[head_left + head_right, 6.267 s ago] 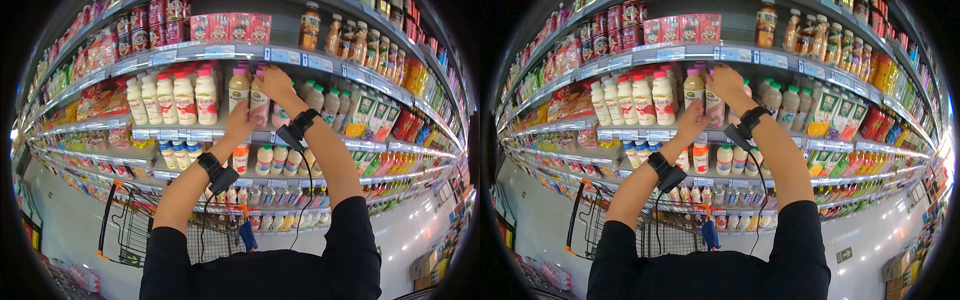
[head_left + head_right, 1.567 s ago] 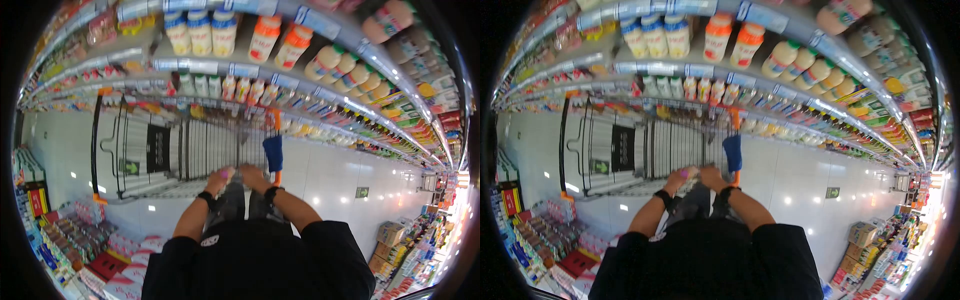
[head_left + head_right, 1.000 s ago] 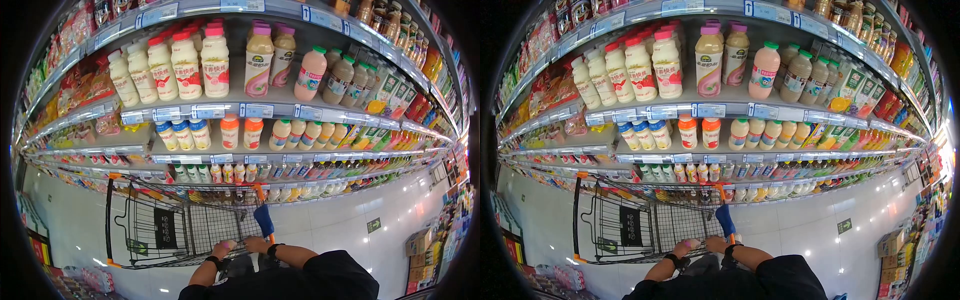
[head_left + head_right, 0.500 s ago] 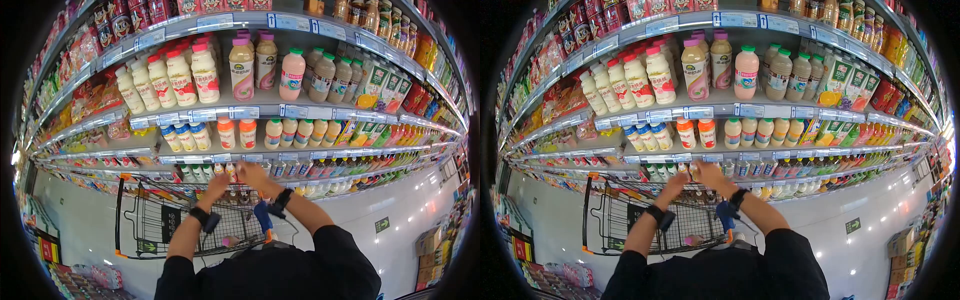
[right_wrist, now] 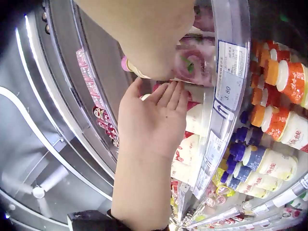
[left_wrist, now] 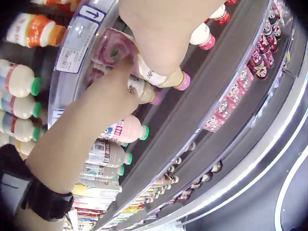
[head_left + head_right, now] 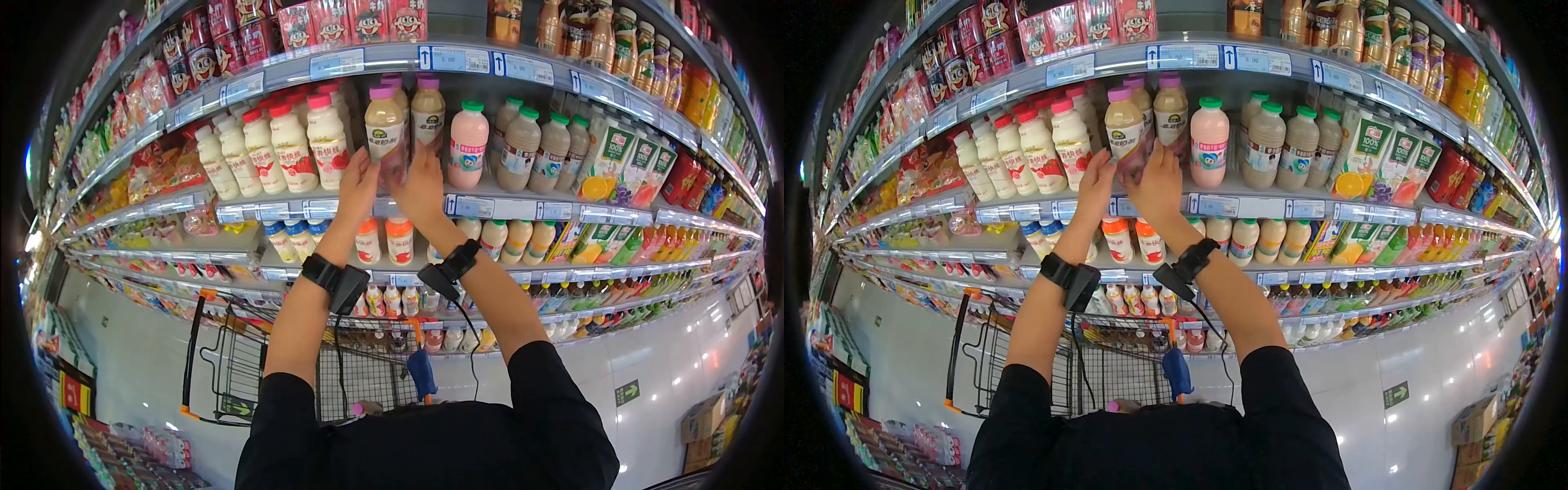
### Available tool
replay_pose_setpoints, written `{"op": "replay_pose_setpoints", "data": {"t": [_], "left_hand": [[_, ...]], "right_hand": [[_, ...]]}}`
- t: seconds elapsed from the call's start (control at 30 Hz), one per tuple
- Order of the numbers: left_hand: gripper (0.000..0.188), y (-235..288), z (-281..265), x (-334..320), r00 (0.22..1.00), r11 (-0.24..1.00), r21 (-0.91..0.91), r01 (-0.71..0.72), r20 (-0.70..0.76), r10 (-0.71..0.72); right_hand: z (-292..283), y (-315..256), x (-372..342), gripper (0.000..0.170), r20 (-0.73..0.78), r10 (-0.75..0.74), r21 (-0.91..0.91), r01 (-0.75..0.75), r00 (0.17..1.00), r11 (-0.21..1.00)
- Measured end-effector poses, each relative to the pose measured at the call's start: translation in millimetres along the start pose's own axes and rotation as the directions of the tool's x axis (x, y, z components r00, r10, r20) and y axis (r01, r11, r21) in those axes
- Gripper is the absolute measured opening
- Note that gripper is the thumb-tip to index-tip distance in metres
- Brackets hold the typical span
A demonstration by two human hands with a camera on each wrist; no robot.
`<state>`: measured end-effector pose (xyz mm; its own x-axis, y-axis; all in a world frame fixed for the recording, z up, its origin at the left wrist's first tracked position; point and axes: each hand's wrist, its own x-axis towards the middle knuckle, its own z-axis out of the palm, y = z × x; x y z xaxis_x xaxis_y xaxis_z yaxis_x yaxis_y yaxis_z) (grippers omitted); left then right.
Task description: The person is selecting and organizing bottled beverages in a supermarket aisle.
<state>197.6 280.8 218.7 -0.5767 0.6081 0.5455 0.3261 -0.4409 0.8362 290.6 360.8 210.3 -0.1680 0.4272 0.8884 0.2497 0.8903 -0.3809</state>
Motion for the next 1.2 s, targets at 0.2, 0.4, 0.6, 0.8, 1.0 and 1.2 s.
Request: {"op": "replay_pose_setpoints", "data": {"t": [0.2, 0.4, 0.6, 0.8, 1.0, 1.2], "left_hand": [[0.049, -23, 13, 24, 0.994, 0.995, -0.013, -0.102, -0.041, 0.101], [0.060, -27, 19, 39, 0.977, 0.938, 0.307, -0.163, -0.085, 0.198], [0.059, -18, 36, 39, 0.960, 0.896, 0.432, -0.105, -0.192, 0.205], [0.060, -5, 41, 34, 0.960, 0.906, 0.423, -0.022, -0.245, 0.138], [0.059, 12, 34, 8, 0.914, 0.873, 0.408, -0.269, -0.178, 0.364], [0.062, 32, 4, -35, 0.960, 0.955, 0.144, -0.258, -0.071, 0.270]], "right_hand": [[18, 12, 5, 0.070, 0.164, 0.065, -0.055, -0.056, 0.984, 0.997], [29, 21, -5, 0.067, 0.063, -0.040, -0.066, 0.044, 0.997, 0.997], [32, 24, -5, 0.061, 0.062, -0.004, -0.083, 0.009, 0.998, 0.996], [26, 22, -6, 0.059, -0.017, -0.076, -0.012, 0.076, 0.997, 0.997], [24, 23, -9, 0.073, -0.076, -0.179, 0.082, 0.185, 0.981, 0.979], [-16, 14, -12, 0.072, 0.012, -0.327, 0.446, 0.288, 0.945, 0.848]]}}
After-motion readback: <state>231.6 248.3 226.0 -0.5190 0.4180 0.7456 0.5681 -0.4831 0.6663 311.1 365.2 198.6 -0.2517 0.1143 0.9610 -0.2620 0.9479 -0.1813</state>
